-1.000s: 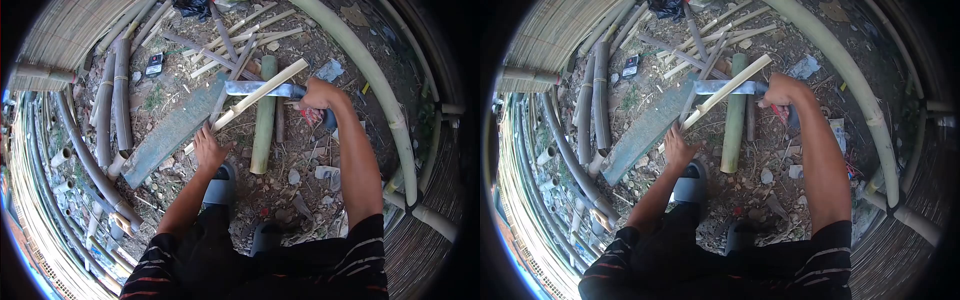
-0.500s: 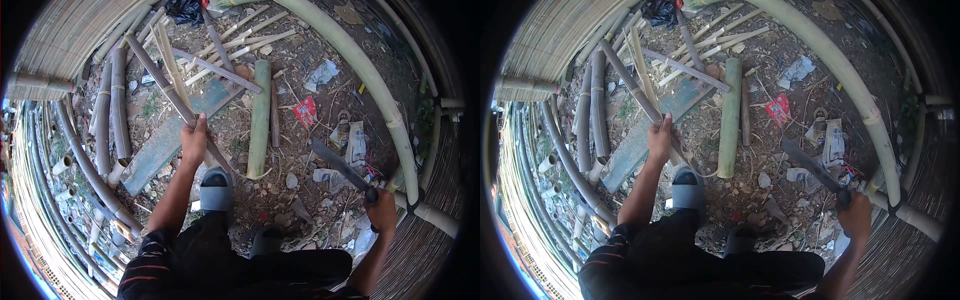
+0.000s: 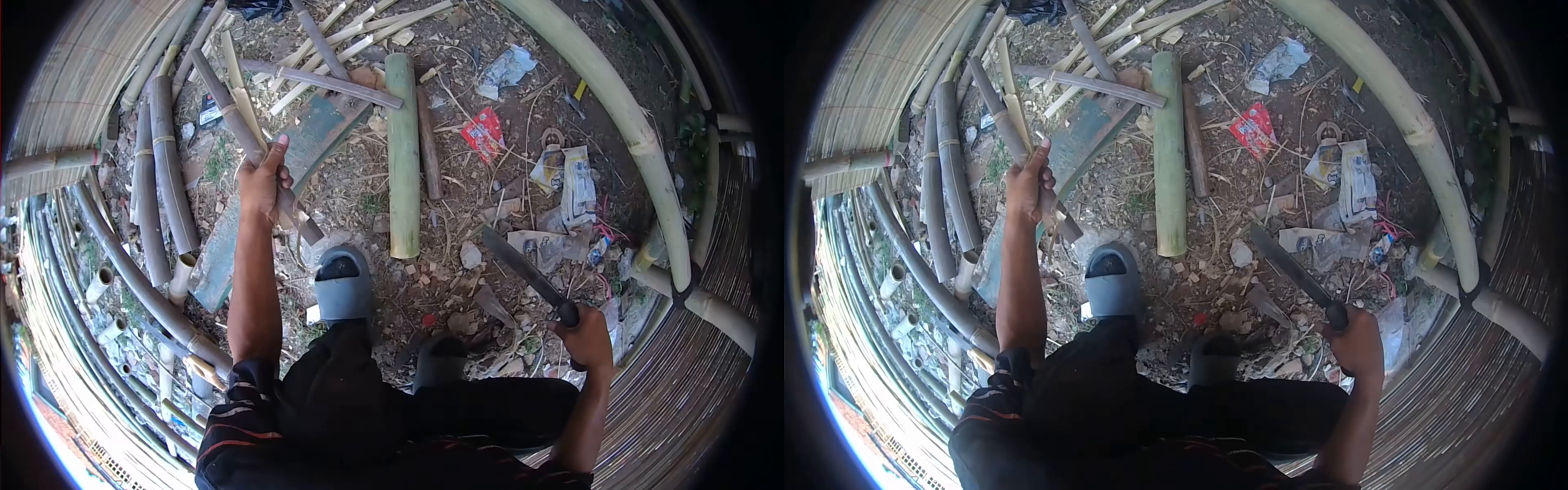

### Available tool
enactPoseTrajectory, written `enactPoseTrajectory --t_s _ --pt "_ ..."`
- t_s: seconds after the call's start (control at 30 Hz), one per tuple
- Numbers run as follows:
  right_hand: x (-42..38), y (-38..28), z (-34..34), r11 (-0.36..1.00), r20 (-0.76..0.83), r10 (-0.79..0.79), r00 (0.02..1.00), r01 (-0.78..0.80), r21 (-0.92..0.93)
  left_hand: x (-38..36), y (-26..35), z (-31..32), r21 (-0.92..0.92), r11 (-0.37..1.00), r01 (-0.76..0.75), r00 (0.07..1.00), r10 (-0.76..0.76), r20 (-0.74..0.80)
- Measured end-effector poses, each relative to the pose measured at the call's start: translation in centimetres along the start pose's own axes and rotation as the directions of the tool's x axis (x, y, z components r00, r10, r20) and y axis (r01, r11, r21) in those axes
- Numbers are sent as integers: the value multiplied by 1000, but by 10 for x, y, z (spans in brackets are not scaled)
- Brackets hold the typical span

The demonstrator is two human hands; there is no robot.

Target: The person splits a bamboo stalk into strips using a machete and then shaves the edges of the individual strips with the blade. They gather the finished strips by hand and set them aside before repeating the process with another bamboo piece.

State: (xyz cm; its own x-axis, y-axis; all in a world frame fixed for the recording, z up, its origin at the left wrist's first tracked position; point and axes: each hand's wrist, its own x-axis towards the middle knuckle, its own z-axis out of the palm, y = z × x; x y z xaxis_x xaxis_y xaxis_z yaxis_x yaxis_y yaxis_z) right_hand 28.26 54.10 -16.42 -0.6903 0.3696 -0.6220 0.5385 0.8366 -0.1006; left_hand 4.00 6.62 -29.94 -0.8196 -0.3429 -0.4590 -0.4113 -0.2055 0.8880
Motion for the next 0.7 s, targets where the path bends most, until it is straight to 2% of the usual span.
enactPoseTrajectory --t_s 0.03,0.07,0.13,0.23,0.27,0.3,0.37,0.43,0.5,0.53,0.6,0.63,0.7 --pt "1 1 3 999 5 -41 999 41 -3 4 11 -3 18 997 -71 997 72 -36" --pt "4 2 4 996 5 -86 996 86 -9 15 19 -4 15 997 -78 996 78 -38" --pt "10 3 6 990 1 -141 990 141 -20 46 37 -1 50 953 -299 940 303 -155" --pt "14 3 9 986 72 -136 988 142 -84 96 52 33 74 949 -308 930 316 -188" --pt "15 1 8 990 95 -122 988 129 -63 113 49 46 22 955 -297 937 296 -186" --pt "15 -1 7 993 119 -108 987 113 -42 114 52 65 41 987 -158 957 163 -238" --pt "14 -2 7 991 97 -132 986 135 -20 140 31 91 85 996 36 971 -14 -238" --pt "13 -5 4 989 73 -147 986 147 -4 172 -9 111 -54 979 199 956 -206 -210" --pt "10 -10 1 991 41 -130 991 128 37 164 -25 130 235 944 233 927 -142 -347" --pt "9 -11 0 993 40 -113 993 112 32 157 -27 140 235 942 241 929 -154 -335" --pt "11 -15 -1 996 46 -76 996 74 55 147 -25 152 466 822 328 887 -98 -451" --pt "11 -15 -2 996 45 -72 996 69 51 146 -27 156 465 822 330 888 -103 -449" --pt "16 -19 -2 995 75 -97 992 94 35 148 -19 161 598 685 415 868 -102 -485"
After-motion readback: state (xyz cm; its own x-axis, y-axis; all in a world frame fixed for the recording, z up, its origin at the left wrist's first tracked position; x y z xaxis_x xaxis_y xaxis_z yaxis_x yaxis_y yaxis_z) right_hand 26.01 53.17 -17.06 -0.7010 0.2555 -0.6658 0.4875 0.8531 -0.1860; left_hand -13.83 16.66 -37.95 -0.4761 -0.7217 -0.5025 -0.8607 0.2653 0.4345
